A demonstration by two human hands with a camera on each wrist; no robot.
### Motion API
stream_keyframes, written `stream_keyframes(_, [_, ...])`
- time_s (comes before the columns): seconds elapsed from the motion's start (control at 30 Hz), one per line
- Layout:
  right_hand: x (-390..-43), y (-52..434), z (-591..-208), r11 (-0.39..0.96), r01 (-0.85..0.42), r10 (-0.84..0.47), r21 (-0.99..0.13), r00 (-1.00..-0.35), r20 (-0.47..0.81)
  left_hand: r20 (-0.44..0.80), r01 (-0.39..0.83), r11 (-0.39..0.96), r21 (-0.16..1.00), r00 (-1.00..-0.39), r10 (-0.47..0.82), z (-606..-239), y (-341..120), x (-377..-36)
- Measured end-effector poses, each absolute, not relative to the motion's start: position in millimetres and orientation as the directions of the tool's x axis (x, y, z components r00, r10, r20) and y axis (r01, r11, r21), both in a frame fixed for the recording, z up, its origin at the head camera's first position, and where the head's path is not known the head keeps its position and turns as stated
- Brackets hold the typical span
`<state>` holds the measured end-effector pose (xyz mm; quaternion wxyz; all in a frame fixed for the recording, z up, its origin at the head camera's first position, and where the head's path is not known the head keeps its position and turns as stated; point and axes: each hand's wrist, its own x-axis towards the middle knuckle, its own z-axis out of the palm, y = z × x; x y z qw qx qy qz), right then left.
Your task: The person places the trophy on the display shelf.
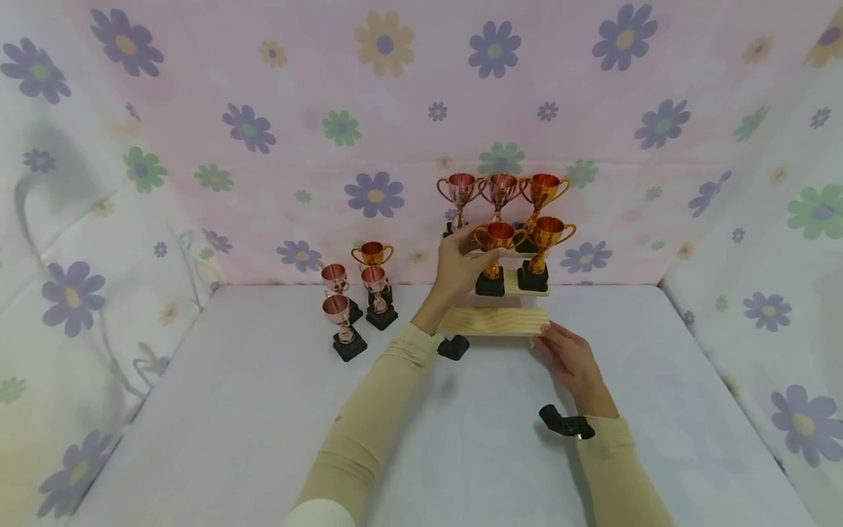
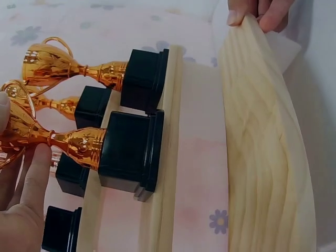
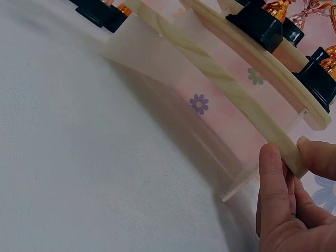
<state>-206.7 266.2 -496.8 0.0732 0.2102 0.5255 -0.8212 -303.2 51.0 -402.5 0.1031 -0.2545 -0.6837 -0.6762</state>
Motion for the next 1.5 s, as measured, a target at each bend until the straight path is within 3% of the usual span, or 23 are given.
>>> stream_keyframes(0.43, [-207,267,-497,-0.43,0.342,0.094,-0.836,-0.904,-0.418,0.469,0.479,-0.001,0.878,-0.86,0.203,-402,64,-308])
stream_keyframes(1.23, [-206,264,-497,-0.412,0.373,0.102,-0.832,-0.888,-0.449,0.457,0.459,-0.041,0.888,-0.866,0.205,-406,68,-306])
stream_keyframes(1.5, [-205,264,-495,-0.43,0.375,0.1,-0.821,-0.884,-0.457,0.42,0.407,-0.109,0.907,-0.893,0.16,-416,53,-289])
